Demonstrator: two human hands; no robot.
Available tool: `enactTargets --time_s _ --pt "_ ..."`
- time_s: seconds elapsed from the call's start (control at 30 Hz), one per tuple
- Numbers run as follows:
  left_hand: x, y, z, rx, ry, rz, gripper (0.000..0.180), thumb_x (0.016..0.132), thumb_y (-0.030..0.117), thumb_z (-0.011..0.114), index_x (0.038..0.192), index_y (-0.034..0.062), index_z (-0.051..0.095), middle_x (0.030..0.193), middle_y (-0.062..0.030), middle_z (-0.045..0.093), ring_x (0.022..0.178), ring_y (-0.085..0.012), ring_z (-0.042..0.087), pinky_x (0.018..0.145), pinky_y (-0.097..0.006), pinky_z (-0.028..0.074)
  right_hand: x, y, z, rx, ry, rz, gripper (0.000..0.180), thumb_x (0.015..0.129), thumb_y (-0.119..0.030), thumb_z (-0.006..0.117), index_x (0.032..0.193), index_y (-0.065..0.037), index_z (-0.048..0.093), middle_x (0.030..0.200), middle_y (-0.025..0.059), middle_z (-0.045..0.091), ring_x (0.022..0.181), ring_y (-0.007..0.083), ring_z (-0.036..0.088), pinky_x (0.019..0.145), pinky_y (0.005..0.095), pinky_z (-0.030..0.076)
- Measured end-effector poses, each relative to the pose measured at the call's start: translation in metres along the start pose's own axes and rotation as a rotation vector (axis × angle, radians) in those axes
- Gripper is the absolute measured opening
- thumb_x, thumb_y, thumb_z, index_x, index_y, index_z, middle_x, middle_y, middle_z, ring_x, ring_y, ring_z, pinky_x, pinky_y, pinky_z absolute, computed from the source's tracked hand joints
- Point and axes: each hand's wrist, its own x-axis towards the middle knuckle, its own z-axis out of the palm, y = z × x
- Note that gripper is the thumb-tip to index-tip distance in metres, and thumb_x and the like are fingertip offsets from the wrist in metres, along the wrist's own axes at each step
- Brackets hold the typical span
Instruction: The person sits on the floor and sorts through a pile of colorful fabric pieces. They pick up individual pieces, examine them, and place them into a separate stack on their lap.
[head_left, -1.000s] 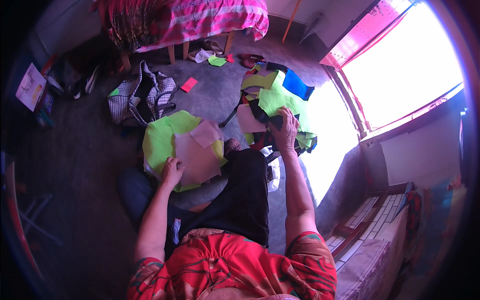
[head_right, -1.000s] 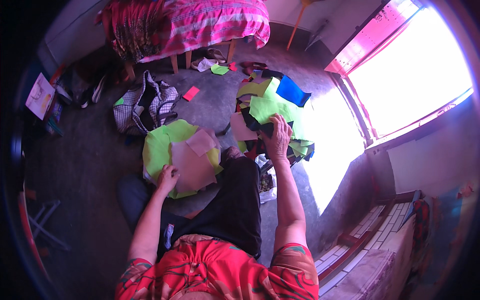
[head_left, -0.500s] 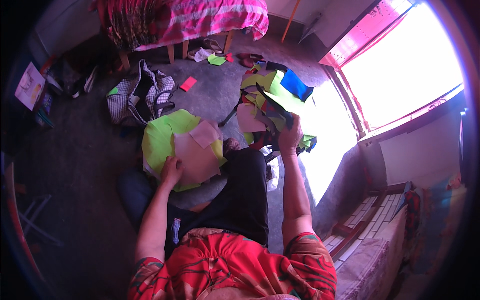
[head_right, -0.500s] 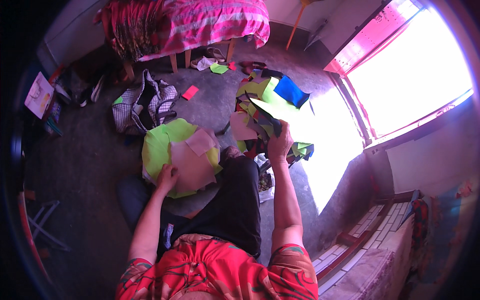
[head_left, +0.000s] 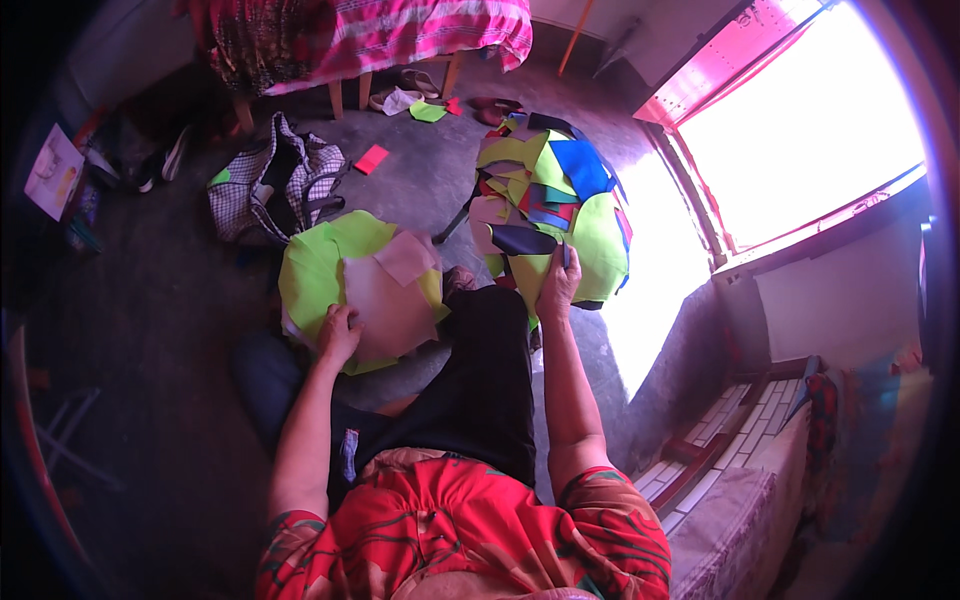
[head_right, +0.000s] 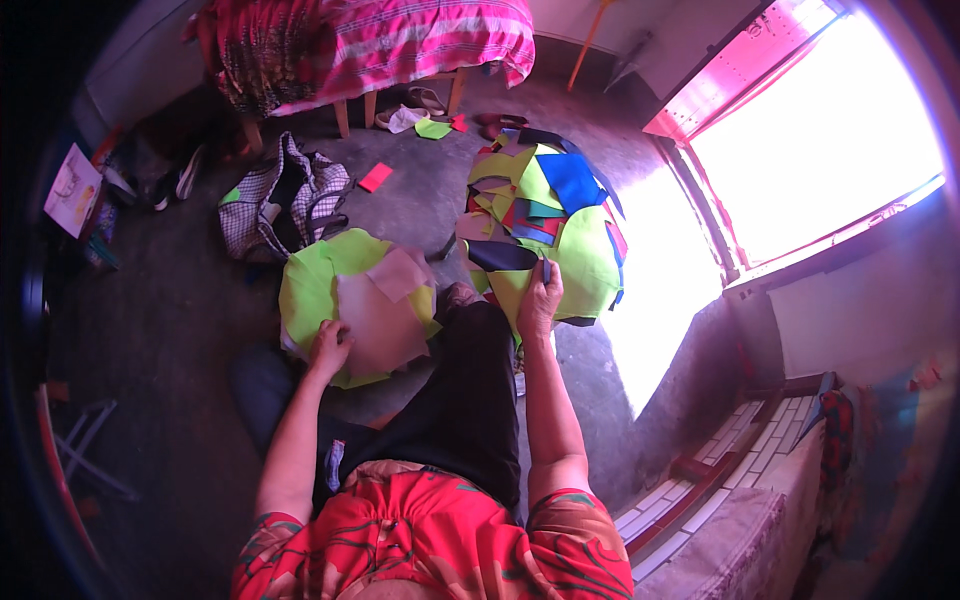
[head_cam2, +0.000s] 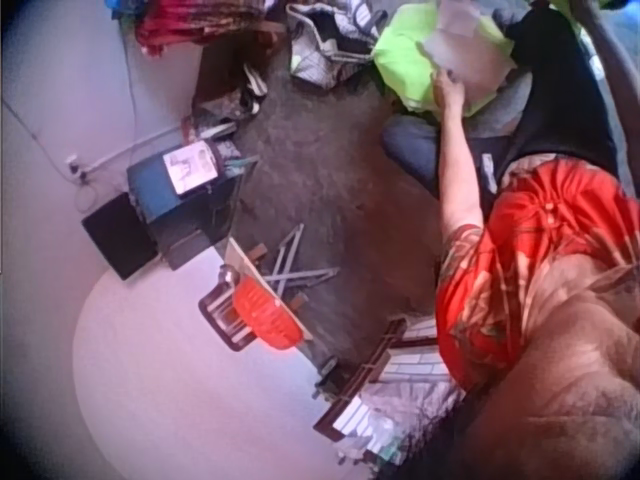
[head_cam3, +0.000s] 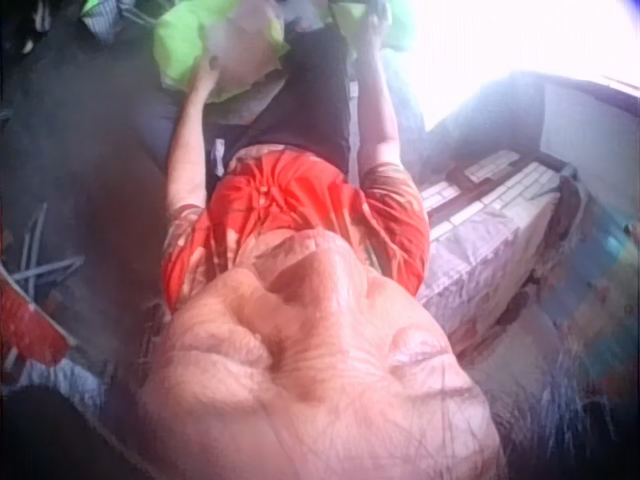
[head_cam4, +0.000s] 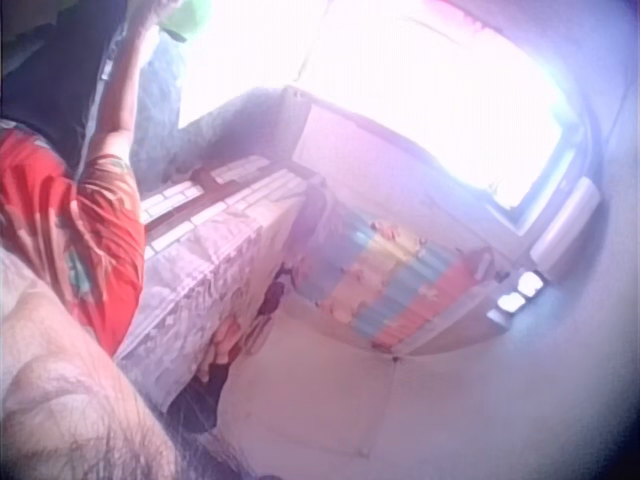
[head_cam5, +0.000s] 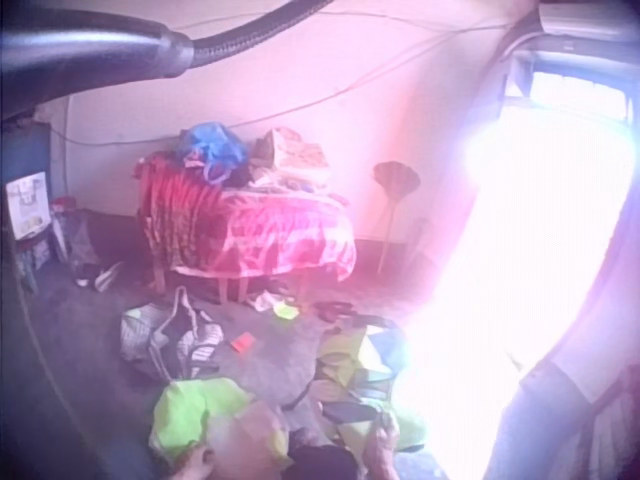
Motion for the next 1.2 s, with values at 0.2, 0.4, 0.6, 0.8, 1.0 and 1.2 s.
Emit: enactTargets --time_s 0.2,0.4,0.6,0.8,1.0,1.2 --pt "0.0 -0.002 0.001 0.015 0.001 0.01 0.028 0.073 0.013 0.07 0.097 0.0036 0.06 0.1 -0.0141 0.056 0.092 -0.0315 0.058 0.08 -0.038 0.048 -0.018 -0.016 -0.015 0.525 -0.062 0.428 0.018 0.094 -0.023 0.055 0.097 -0.008 0.063 0.088 0.0013 0.065 0.075 0.0132 0.062 0.065 0.0278 0.05" --pt "0.0 0.0 -0.005 0.058 0.071 0.033 0.028 0.072 0.014 0.069 0.096 0.004 0.058 0.101 -0.015 0.055 0.095 -0.0329 0.056 0.082 -0.039 0.047 -0.042 -0.04 -0.01 0.587 -0.152 0.492 0.019 0.088 -0.016 0.057 0.104 -0.007 0.059 0.092 0.0052 0.064 0.077 0.0162 0.063 0.065 0.0316 0.051" --pt "-0.001 -0.004 -0.011 -0.03 0.136 0.139 0.028 0.073 0.012 0.068 0.098 0.0049 0.057 0.101 -0.014 0.055 0.093 -0.0315 0.057 0.08 -0.038 0.048 -0.056 -0.075 0.025 0.662 -0.261 0.584 0.026 0.086 -0.018 0.06 0.11 -0.008 0.055 0.095 0.0054 0.064 0.081 0.0189 0.065 0.07 0.0333 0.053" --pt "0.0 0.022 -0.02 -0.217 0.043 0.16 0.028 0.075 0.014 0.067 0.099 0.0017 0.059 0.094 -0.0122 0.059 0.079 -0.0244 0.062 0.074 -0.034 0.05 -0.059 -0.066 0.059 1.005 -0.589 0.728 0.033 0.093 -0.026 0.044 0.11 -0.002 0.059 0.106 0.0122 0.065 0.092 0.0251 0.065 0.081 0.0376 0.053" --pt "-0.009 0.048 -0.023 -0.641 -0.329 -0.122 0.024 0.085 0.022 0.062 0.101 0.0048 0.061 0.087 -0.0061 0.062 0.077 -0.015 0.058 0.071 -0.031 0.049 -0.074 -0.132 0.08 1.29 -0.85 0.575 0.037 0.094 -0.029 0.041 0.118 -0.003 0.055 0.115 0.0108 0.062 0.104 0.0246 0.06 0.094 0.0382 0.046" --pt "-0.029 0.083 -0.024 -1.43 -0.308 -0.065 0.048 0.094 0.039 0.049 0.127 0.0052 0.05 0.114 -0.0076 0.061 0.104 -0.018 0.056 0.091 -0.032 0.044 -0.056 -0.087 0.024 1.084 -0.614 0.549 0.037 0.096 -0.025 0.036 0.122 -0.003 0.052 0.11 0.0128 0.063 0.099 0.0258 0.062 0.089 0.0385 0.051"
